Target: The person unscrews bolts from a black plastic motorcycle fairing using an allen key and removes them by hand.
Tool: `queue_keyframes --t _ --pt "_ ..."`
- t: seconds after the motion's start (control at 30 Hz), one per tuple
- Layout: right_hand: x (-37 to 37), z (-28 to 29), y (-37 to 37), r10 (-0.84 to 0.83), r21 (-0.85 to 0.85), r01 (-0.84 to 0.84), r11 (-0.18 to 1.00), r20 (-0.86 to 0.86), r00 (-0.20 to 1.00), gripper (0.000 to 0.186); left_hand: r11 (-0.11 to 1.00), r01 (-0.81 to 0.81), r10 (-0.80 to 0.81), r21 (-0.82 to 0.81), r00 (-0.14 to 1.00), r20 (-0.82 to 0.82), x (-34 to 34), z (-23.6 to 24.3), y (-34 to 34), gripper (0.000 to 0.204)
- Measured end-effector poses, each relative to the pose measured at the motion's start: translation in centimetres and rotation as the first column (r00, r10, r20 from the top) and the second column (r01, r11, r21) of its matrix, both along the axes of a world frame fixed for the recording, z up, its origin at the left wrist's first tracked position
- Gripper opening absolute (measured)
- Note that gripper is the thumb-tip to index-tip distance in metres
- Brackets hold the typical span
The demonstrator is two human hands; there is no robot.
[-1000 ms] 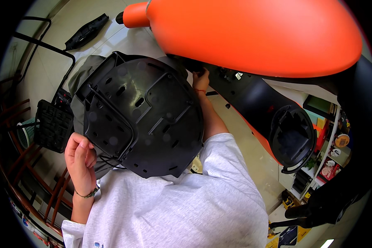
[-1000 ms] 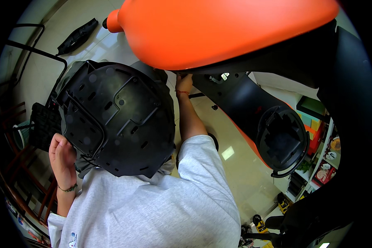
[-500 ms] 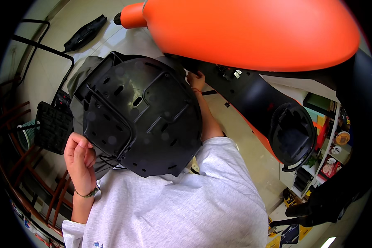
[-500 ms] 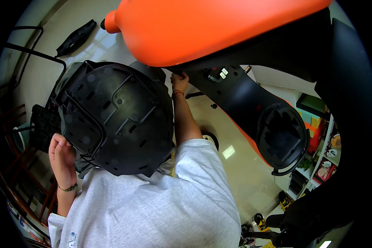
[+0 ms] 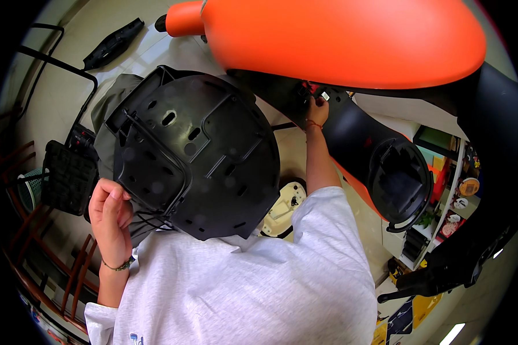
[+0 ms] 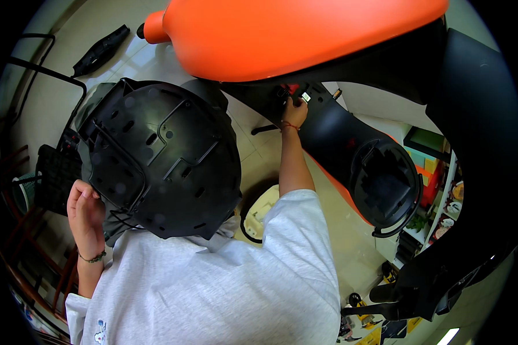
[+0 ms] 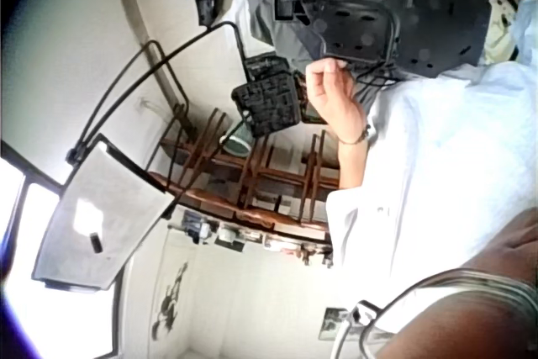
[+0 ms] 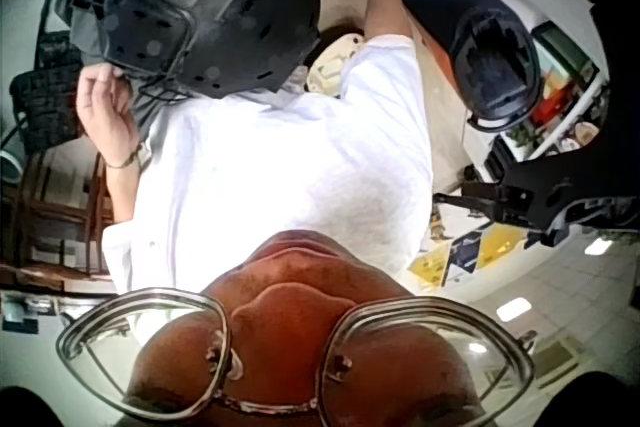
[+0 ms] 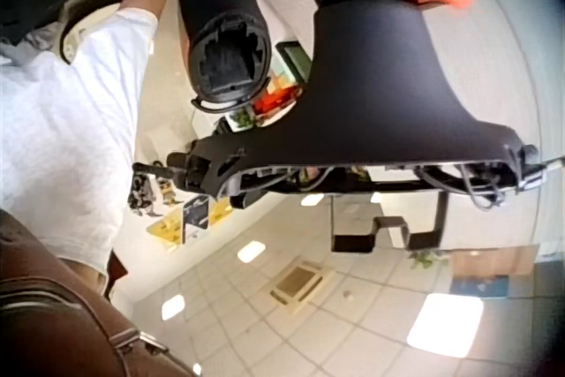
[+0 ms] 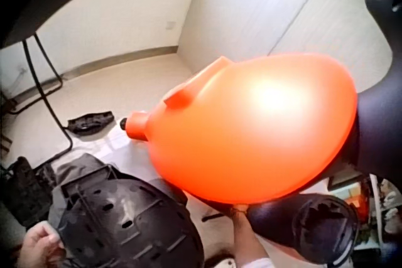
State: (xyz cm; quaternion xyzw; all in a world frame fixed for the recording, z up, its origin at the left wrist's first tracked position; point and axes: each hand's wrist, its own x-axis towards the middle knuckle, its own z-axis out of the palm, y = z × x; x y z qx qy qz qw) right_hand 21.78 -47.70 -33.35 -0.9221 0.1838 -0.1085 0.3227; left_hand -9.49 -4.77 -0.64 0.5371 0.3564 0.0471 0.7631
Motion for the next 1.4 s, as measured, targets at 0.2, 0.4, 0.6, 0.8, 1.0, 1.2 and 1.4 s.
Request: queue_keyframes --t 0.2,0.4,0.6,0.8,1.0,1.2,1.4 --pt "3.9 0.8 3.4 0.100 -0.040 -0.119 0.992 -0.321 0.942 0.053 0.999 -0.044 0.044 -0.002 0.998 -0.037 -0.8 0.1 -0.4 0.014" --pt "5.6 -4.5 0.1 0.340 -0.203 -0.368 0.907 -0.159 0.927 0.053 0.999 -0.037 0.037 0.000 0.998 -0.045 -0.7 -0.1 0.0 0.015" --pt "6.9 -5.1 0.8 0.400 -0.600 -0.519 0.608 -0.333 0.854 0.039 0.998 -0.066 0.067 0.013 0.996 -0.061 -0.6 0.0 -0.5 0.015" --pt "8.0 -7.9 -2.2 0.149 0.257 -0.086 0.963 -0.236 0.960 0.032 0.999 -0.049 0.049 -0.005 0.997 -0.052 -0.2 -0.2 -0.2 0.015" --pt "3.4 -0.6 1.5 0.347 0.121 -0.336 0.934 -0.087 0.934 0.023 0.997 -0.008 0.008 0.075 1.000 0.000 -0.8 0.3 -0.1 0.014" --pt "-9.9 18.0 7.6 0.136 0.957 -0.070 0.282 0.032 0.990 0.025 0.977 0.176 -0.191 0.122 0.974 0.122 -0.4 1.7 -0.3 0.010" --pt "-21.4 30.3 8.1 0.413 0.877 -0.256 0.406 0.074 0.908 0.055 0.842 0.525 -0.496 -0.121 0.843 0.210 2.1 4.8 -3.5 0.012"
